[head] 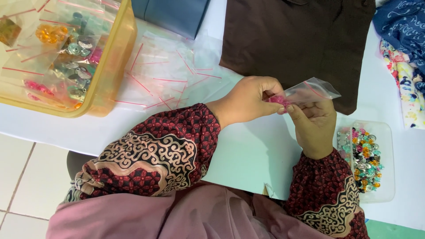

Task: Sorting small colorful beads and placing them into small plastic bags for packaging.

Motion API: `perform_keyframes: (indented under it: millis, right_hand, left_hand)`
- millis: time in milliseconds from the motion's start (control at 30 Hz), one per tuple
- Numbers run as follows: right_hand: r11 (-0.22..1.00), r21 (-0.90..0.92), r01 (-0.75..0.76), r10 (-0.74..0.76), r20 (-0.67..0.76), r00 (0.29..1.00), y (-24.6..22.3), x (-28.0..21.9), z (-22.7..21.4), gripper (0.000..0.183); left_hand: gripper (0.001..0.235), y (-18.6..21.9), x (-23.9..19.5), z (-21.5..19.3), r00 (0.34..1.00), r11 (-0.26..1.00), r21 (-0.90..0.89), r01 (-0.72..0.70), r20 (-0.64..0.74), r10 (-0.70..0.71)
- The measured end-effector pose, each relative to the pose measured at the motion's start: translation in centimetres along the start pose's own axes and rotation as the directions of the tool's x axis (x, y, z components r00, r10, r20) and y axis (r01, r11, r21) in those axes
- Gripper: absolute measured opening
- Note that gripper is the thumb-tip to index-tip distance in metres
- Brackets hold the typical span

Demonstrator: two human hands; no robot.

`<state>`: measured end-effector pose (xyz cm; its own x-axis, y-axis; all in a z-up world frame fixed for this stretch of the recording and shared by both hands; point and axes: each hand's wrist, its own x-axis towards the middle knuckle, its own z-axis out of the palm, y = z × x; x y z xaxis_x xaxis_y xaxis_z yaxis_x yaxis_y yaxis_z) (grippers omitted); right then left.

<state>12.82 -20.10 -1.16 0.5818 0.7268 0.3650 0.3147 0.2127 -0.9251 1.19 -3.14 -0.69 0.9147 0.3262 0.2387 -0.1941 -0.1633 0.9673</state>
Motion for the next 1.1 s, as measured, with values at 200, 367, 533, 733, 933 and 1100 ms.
perform_keyframes:
  millis: [200,367,533,733,933,1100]
  right_hand:
    - [1.000,0.004,0.005,-0.005,-0.039,0.999,0.7,-0.1,-0.4,0.026]
    - [1.000,0.023,0.000,0.001,-0.041,0.999,-0.1,0.4,0.6,0.023]
    - [1.000,0.016,-0.021,0.022,-0.050,0.999,-0.1,0.1,0.4,0.026]
    - [0.998,0.010,-0.062,0.062,-0.025,0.998,-0.6,-0.1,0.5,0.032]
    - [0.994,0.044,-0.103,0.102,0.019,0.995,-0.8,0.1,0.4,0.036]
    - [0.992,0.032,-0.121,0.121,0.007,0.993,-0.8,0.2,0.1,0.033]
  left_hand:
    - [0.011,-0.1,0.2,0.1,1.000,1.000,-0.026,-0.005,-0.024,0.004]
    - [0.012,-0.2,0.3,-0.1,1.000,0.999,-0.035,0.005,-0.015,-0.006]
    - [0.011,-0.5,0.2,0.1,1.000,1.000,-0.030,0.008,-0.020,-0.009]
    - [0.013,-0.9,0.3,0.3,0.999,1.000,-0.016,0.010,-0.042,-0.011]
    - [0.013,-0.5,0.2,0.1,0.999,0.999,-0.028,0.021,-0.045,-0.022]
    - [0.016,-0.8,0.3,0.0,0.999,0.999,-0.023,0.031,-0.034,-0.032]
